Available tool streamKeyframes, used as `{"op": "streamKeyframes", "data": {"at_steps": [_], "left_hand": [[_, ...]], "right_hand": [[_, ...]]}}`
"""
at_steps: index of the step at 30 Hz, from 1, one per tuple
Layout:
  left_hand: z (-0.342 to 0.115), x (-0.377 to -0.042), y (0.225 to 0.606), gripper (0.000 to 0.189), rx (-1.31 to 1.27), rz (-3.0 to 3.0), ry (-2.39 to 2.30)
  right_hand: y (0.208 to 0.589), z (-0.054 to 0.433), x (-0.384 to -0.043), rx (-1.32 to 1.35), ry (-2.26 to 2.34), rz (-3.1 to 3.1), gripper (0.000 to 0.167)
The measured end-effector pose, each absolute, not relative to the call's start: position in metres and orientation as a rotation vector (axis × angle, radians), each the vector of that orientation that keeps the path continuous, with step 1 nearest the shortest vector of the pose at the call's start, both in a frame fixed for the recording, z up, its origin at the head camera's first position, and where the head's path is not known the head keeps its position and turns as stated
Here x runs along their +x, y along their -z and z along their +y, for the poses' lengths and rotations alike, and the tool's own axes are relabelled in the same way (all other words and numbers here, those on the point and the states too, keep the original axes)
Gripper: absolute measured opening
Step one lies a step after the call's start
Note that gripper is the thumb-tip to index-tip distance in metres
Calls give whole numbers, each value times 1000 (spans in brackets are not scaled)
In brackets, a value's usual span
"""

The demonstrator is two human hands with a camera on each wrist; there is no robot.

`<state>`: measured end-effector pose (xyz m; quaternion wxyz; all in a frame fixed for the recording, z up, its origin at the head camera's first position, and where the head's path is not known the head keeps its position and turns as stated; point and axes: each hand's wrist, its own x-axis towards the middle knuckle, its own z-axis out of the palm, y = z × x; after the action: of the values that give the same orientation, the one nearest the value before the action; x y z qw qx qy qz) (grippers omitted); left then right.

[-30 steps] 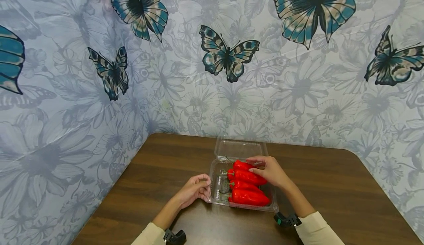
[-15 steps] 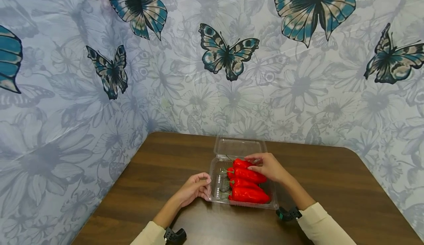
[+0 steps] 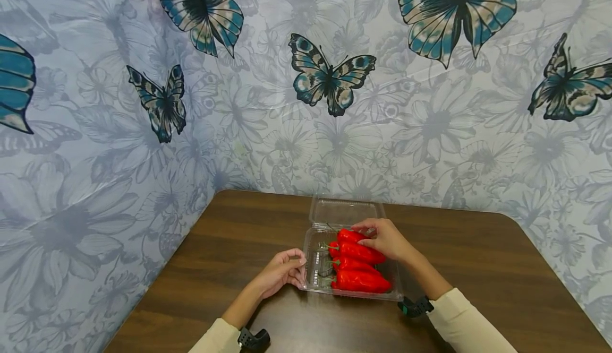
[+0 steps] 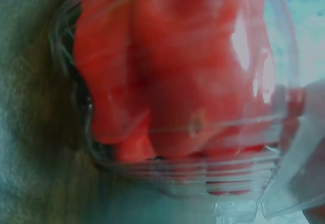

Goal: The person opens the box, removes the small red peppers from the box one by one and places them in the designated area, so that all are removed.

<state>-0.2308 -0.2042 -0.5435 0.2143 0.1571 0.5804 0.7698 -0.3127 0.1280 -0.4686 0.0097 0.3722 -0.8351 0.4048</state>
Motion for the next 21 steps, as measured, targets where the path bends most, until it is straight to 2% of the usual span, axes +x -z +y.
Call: {"op": "streamKeyframes", "data": {"at_steps": [21], "left_hand": [[-204,-229,541,6,451,1615,-2144]], "right_hand": [[464,126,-316,1232,-1174,-2654,41]]}}
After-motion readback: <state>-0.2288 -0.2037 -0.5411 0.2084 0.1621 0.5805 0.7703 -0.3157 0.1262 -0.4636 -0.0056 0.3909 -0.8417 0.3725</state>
